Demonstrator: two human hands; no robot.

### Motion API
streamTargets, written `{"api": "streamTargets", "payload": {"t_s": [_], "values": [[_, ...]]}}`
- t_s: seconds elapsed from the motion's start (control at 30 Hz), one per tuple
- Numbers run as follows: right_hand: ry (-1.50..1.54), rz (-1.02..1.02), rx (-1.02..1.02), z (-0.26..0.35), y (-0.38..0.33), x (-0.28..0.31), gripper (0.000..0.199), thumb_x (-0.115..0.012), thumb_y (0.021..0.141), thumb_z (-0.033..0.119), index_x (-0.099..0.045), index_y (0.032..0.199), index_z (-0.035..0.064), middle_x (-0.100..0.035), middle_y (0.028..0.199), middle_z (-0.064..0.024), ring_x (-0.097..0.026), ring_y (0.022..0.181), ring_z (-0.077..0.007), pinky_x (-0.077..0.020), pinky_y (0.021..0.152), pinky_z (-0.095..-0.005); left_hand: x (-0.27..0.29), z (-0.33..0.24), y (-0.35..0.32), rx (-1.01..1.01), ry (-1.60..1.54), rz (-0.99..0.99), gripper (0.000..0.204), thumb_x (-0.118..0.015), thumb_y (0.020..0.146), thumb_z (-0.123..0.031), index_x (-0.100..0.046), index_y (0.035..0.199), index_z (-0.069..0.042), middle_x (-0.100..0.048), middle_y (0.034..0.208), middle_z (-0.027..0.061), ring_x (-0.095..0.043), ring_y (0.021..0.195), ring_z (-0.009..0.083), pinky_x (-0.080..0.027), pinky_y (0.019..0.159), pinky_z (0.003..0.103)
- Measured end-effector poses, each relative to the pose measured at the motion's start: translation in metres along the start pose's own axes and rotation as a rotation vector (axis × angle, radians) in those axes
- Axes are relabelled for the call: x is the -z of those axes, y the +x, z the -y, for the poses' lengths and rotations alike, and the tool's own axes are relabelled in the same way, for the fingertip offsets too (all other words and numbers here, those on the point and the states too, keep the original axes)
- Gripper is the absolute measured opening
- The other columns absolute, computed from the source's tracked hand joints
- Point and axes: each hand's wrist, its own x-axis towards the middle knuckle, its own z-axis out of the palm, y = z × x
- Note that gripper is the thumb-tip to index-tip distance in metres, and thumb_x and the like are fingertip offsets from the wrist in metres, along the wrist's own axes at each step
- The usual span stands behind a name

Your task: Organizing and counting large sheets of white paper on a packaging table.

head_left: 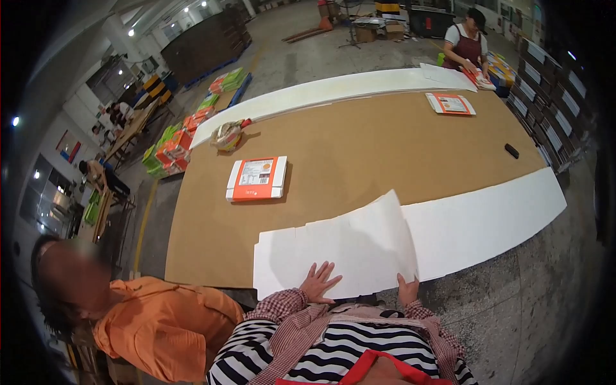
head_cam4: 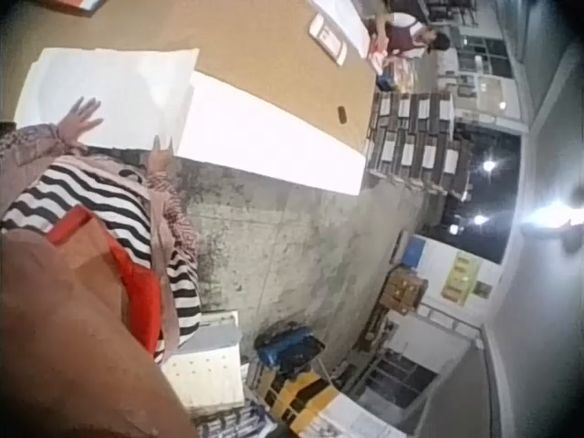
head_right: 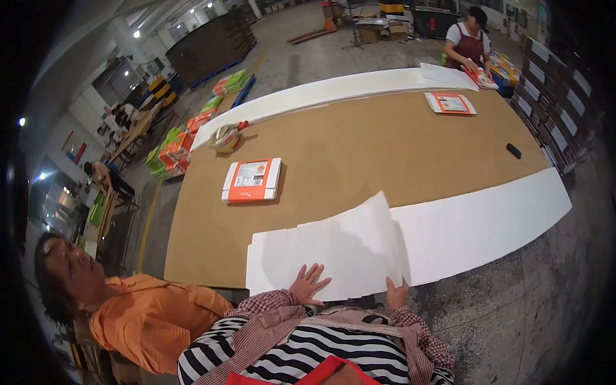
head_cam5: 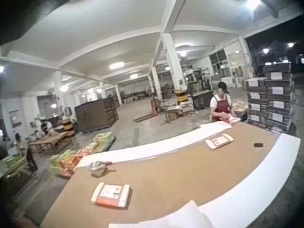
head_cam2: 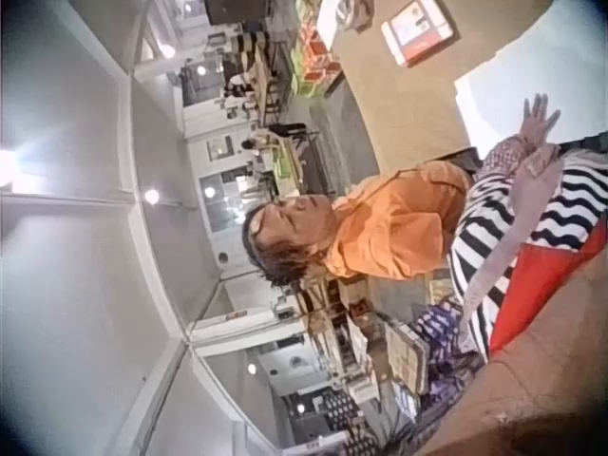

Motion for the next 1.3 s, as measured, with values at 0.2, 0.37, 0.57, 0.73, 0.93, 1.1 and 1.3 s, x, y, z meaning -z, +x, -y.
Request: {"api": "streamTargets", "payload": {"t_s": [0.2,0.37,0.57,0.73,0.93,1.1,1.3], "values": [[0.069,-0.020,-0.497,0.012,0.026,0.010,0.048,-0.067,0.086,0.015,-0.049,0.123,-0.0087,-0.061,0.111,-0.0186,-0.059,0.098,-0.0253,-0.0463,0.086,-0.0365,0.001,0.004,-0.001,0.003,-0.004,0.016,0.097,-0.044,0.074,-0.080,-0.020,0.151,-0.025,-0.006,0.155,0.0231,-0.006,0.143,0.0417,-0.005,0.109,0.065],[-0.057,0.086,0.006,-0.001,0.009,0.002,0.045,-0.068,0.085,0.016,-0.053,0.118,-0.0100,-0.060,0.113,-0.0200,-0.058,0.102,-0.0261,-0.0449,0.088,-0.0359,-0.002,0.007,-0.002,-0.025,-0.017,-0.008,0.098,-0.043,0.074,-0.082,-0.019,0.151,-0.026,-0.006,0.155,0.0234,-0.006,0.143,0.0426,-0.005,0.108,0.066],[0.246,0.024,-0.335,-0.016,0.035,0.018,0.044,-0.067,0.086,0.011,-0.049,0.122,-0.0079,-0.061,0.111,-0.0155,-0.058,0.099,-0.0247,-0.0470,0.086,-0.0373,-0.006,0.010,-0.005,-0.017,-0.052,-0.006,0.097,-0.042,0.074,-0.082,-0.021,0.150,-0.026,-0.004,0.155,0.0230,-0.003,0.143,0.0424,-0.004,0.108,0.065],[0.020,0.077,-0.049,0.005,0.021,0.010,0.042,-0.065,0.087,0.009,-0.051,0.123,-0.0068,-0.061,0.114,-0.0131,-0.058,0.101,-0.0232,-0.0461,0.089,-0.0349,-0.006,0.015,-0.010,-0.022,-0.057,-0.053,0.098,-0.046,0.072,-0.081,-0.022,0.150,-0.026,-0.004,0.156,0.0226,-0.003,0.143,0.0409,-0.006,0.108,0.066],[0.238,0.070,-0.231,0.006,0.031,0.025,0.044,-0.063,0.088,0.006,-0.049,0.128,-0.0034,-0.061,0.114,-0.0131,-0.059,0.101,-0.0221,-0.0476,0.087,-0.0341,-0.006,0.009,-0.019,-0.027,-0.057,-0.047,0.099,-0.046,0.072,-0.081,-0.023,0.150,-0.025,-0.003,0.155,0.0229,-0.004,0.143,0.0418,-0.007,0.108,0.066],[0.115,0.056,-0.085,-0.009,0.022,0.029,0.041,-0.060,0.087,0.000,-0.052,0.127,-0.0039,-0.062,0.115,-0.0099,-0.059,0.102,-0.0196,-0.0483,0.089,-0.0343,-0.007,0.014,-0.009,-0.058,-0.099,-0.068,0.098,-0.047,0.072,-0.079,-0.024,0.149,-0.024,-0.005,0.155,0.0240,-0.007,0.142,0.0433,-0.007,0.107,0.068],[-0.109,-0.053,0.020,-0.017,0.022,0.006,0.040,-0.063,0.087,0.010,-0.056,0.122,-0.0065,-0.064,0.113,-0.0169,-0.061,0.102,-0.0239,-0.0460,0.091,-0.0347,-0.004,0.018,-0.009,0.009,-0.117,-0.039,0.100,-0.054,0.068,-0.078,-0.027,0.149,-0.025,-0.006,0.155,0.0242,-0.005,0.143,0.0432,-0.004,0.107,0.067]]}}
